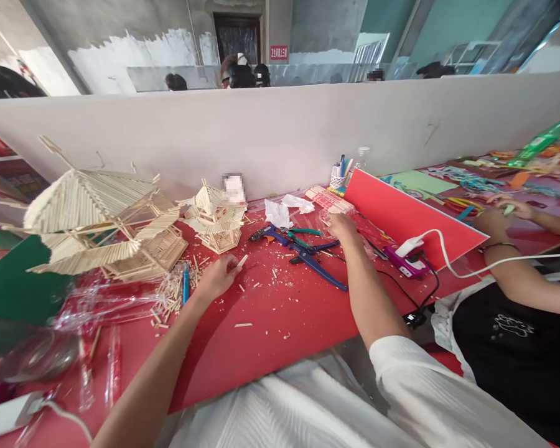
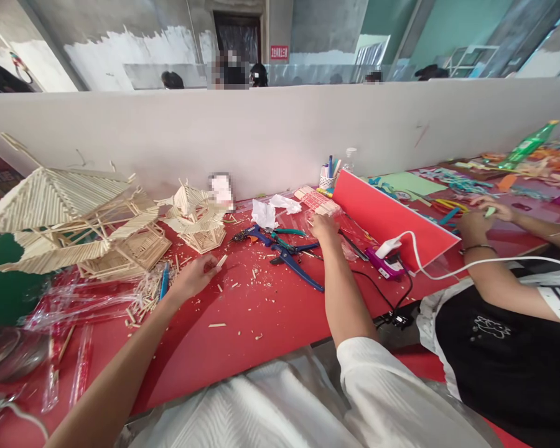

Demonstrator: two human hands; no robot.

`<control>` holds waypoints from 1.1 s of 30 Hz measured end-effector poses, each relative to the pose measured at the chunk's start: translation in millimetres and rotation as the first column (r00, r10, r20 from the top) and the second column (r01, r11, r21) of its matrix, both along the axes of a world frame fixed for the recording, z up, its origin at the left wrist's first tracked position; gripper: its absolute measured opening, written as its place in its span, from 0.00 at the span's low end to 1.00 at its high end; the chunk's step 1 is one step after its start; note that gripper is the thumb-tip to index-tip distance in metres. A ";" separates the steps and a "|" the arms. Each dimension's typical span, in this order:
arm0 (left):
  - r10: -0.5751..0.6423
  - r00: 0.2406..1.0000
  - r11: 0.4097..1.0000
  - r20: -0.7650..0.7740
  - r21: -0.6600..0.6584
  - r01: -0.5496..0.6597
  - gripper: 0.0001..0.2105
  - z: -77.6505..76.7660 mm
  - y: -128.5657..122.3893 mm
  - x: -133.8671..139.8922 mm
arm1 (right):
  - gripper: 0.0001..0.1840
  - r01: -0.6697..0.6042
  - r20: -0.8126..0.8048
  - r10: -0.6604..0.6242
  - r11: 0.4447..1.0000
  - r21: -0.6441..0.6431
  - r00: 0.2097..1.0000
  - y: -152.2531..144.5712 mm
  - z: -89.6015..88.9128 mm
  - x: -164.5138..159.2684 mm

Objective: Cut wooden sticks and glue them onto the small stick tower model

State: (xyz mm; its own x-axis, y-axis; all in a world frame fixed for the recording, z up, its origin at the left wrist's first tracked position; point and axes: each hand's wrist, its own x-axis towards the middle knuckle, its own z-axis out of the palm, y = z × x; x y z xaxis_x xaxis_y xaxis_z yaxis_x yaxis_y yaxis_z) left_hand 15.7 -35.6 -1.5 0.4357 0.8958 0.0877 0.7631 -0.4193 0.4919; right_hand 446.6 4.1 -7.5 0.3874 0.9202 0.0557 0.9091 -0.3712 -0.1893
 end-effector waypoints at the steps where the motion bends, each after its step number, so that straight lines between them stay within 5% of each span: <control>1: 0.000 1.000 1.000 -0.011 0.004 0.000 0.09 0.7 -0.5 -0.1 | 0.29 0.023 0.001 -0.023 1.000 0.002 1.000 0.9 -1.1 0.4; 15: -0.082 0.992 0.994 -0.100 0.058 0.088 0.05 -3.0 -5.7 3.3 | 0.22 0.161 0.016 -0.160 0.983 -0.085 0.987 3.8 0.2 0.0; 33: -0.140 0.979 0.982 -0.146 0.109 0.156 0.08 -4.2 -5.4 2.1 | 0.21 0.069 0.029 -0.070 0.997 0.042 0.997 -5.3 5.9 -1.6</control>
State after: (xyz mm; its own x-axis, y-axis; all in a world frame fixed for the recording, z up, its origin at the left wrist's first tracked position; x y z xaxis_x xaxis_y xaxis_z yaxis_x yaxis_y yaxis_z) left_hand 17.8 -41.0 -5.7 0.5780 0.8071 0.1204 0.7448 -0.5820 0.3264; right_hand 445.0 -1.2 -1.7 0.4481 0.8878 0.1055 0.8869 -0.4265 -0.1778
